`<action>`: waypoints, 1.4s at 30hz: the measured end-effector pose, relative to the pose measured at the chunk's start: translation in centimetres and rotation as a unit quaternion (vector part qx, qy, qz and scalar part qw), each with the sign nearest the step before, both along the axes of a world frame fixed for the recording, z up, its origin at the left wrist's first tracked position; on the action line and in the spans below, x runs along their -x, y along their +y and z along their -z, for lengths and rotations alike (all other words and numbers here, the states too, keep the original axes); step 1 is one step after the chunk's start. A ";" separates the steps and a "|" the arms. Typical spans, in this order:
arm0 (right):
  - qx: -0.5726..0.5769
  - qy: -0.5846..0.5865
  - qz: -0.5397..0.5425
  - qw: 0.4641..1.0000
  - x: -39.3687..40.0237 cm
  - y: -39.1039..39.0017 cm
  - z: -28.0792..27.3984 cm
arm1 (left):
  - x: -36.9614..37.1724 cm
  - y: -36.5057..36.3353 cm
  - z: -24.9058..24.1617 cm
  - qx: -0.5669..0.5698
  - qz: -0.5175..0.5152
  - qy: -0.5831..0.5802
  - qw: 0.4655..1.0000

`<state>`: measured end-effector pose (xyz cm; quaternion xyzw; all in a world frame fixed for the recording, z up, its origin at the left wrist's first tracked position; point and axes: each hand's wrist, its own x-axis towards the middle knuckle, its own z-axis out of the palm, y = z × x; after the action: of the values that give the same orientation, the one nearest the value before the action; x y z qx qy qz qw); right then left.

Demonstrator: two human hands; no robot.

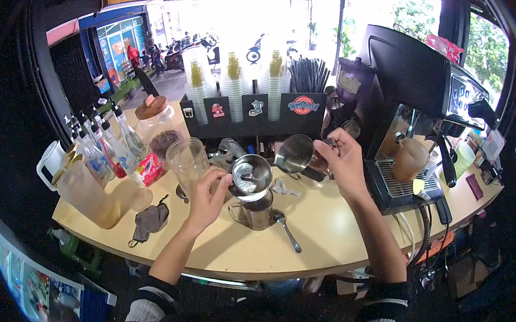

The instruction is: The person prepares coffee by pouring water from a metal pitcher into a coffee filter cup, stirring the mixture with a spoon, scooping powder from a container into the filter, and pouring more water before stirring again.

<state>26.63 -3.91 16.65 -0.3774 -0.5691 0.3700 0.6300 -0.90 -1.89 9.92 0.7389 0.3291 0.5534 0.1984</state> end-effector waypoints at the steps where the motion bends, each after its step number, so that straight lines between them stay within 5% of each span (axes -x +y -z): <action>1: 0.000 0.015 0.018 1.000 -0.8 0.1 1.1 | 0.0 0.0 -0.1 0.002 0.000 -0.004 1.000; 14: 0.055 0.210 0.090 0.972 -6.3 -1.1 14.9 | 0.3 -0.1 -1.5 0.055 0.005 -0.038 0.998; 25: 0.032 0.321 0.119 0.939 -5.8 -1.2 20.6 | 0.4 1.6 2.2 0.121 0.048 -0.072 0.989; 42: 0.031 0.193 0.202 0.960 -5.6 -1.6 20.7 | 0.5 1.3 2.7 0.137 0.068 -0.035 0.988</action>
<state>32.21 -5.53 -4.08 -0.4255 -0.3371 0.3179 0.7774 -1.39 -0.55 7.27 0.7056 0.3437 0.5142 0.3458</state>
